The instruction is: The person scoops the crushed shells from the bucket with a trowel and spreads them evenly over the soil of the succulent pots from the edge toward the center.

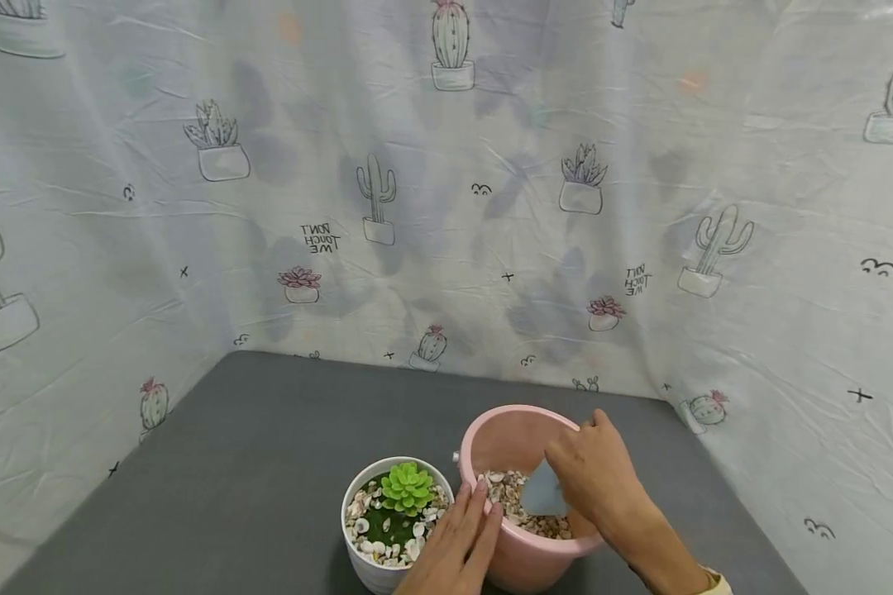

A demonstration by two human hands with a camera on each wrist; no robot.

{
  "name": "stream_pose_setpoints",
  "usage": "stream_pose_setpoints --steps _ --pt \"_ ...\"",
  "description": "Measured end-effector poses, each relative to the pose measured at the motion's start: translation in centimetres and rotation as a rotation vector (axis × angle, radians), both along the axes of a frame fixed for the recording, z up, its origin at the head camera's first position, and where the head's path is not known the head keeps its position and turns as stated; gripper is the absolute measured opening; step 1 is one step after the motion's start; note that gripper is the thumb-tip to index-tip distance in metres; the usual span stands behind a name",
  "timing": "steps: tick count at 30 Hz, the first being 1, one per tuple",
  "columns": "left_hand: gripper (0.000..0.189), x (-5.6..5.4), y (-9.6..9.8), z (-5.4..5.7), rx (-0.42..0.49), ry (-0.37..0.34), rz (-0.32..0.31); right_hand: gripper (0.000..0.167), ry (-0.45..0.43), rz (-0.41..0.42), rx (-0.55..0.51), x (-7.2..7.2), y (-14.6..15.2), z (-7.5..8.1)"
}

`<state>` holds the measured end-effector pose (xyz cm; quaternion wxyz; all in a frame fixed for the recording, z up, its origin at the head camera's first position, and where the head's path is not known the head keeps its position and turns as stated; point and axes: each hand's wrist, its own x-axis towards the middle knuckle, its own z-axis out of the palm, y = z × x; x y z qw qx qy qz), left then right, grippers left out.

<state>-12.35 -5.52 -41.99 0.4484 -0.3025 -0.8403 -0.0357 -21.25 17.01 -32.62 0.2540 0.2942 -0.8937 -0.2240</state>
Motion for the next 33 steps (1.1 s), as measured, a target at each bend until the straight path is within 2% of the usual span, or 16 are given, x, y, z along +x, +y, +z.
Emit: stream_pose_setpoints --steps 2,6,10,14,19,24,27,29,31,33 --pt "0.057 -0.2 0.4 -0.3 -0.035 0.043 0.005 0.048 -0.013 0.024 0.015 0.1 -0.5 -0.6" --pt "0.058 -0.4 0.1 -0.3 -0.043 0.044 -0.005 0.036 -0.092 0.06 -0.03 -0.2 -0.6 -1.5" --pt "0.056 -0.3 0.0 0.0 -0.062 0.022 -0.035 0.04 -0.186 0.109 -0.16 -0.6 0.4 -2.4" --pt "0.056 0.0 0.0 0.1 -0.058 -0.014 -0.05 0.045 -0.242 0.151 -0.274 -0.6 1.2 -2.6" --pt "0.065 -0.3 -0.4 -0.2 -0.045 0.0 -0.072 0.056 -0.277 0.067 -0.362 0.2 1.9 -1.3" --pt "0.068 -0.7 -0.8 -0.3 -0.018 -0.003 -0.121 0.052 -0.33 0.018 -0.431 0.8 2.7 0.4" --pt "0.068 -0.5 -1.2 0.1 0.028 -0.066 -0.162 0.044 -0.352 0.004 -0.466 1.1 3.1 1.4" --pt "0.07 -0.3 -1.8 0.6 0.094 -0.133 -0.197 0.038 -0.351 -0.014 -0.486 1.2 3.3 2.0" --pt "0.072 -0.1 -2.8 1.1 0.165 -0.18 -0.204 0.035 -0.337 -0.022 -0.502 1.4 3.5 2.7" --pt "0.074 0.0 -3.9 1.6 0.247 -0.231 -0.173 0.033 -0.315 -0.029 -0.519 1.6 3.7 3.5"
